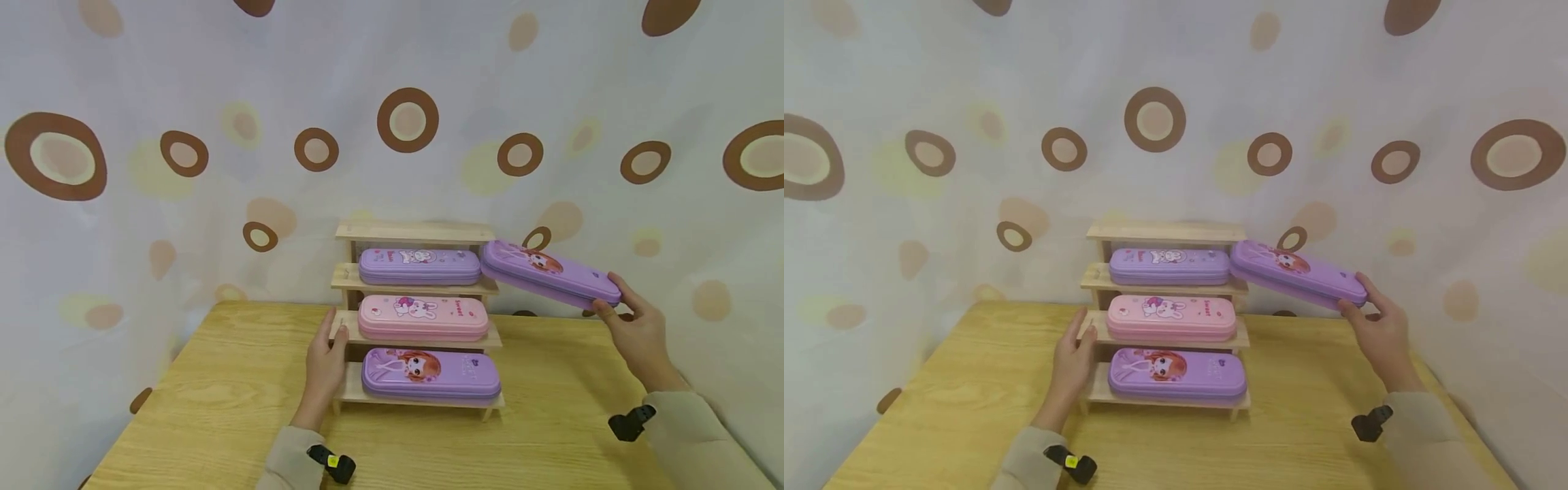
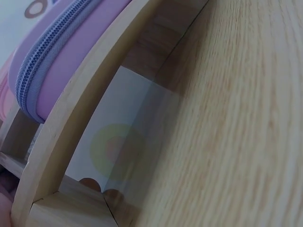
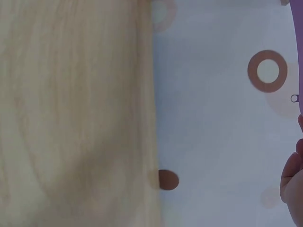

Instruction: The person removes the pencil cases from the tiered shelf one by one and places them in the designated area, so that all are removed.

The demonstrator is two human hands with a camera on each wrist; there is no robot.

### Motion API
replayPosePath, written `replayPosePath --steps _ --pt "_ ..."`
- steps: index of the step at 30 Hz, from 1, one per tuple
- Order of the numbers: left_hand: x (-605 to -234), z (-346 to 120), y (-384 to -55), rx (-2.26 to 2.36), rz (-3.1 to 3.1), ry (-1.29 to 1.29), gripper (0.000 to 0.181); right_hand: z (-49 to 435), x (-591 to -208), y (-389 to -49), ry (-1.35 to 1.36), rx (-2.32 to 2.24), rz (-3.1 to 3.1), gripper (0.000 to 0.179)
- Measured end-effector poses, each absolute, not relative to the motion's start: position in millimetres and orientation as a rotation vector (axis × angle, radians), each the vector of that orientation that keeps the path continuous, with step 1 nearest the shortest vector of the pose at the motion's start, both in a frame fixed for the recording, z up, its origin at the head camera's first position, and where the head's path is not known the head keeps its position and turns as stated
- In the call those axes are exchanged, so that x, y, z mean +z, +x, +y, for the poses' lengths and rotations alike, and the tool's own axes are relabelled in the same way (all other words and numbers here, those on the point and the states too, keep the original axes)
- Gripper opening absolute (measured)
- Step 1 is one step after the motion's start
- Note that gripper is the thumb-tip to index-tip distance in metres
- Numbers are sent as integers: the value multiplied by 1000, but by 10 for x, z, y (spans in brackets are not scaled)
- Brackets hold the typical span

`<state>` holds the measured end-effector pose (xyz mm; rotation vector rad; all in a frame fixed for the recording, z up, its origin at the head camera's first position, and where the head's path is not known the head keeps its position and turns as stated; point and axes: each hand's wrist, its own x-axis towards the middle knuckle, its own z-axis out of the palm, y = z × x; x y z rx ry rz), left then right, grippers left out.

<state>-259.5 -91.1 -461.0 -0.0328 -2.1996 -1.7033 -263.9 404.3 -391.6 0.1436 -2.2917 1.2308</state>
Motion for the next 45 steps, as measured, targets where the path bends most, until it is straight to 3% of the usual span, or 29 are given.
replayPosePath --steps 14,27,45 --pt "-4637 -899 -2614 -1642 -2182 -51 53 4417 -4262 -2373 24 1187 -2364 60" --pt "-4641 -918 -2620 -1665 -2201 -41 53 4599 -4525 -2467 -80 1115 -2488 69" --pt "-4640 -912 -2617 -1668 -2188 -46 52 4707 -4688 -2593 -6 917 -2593 67"
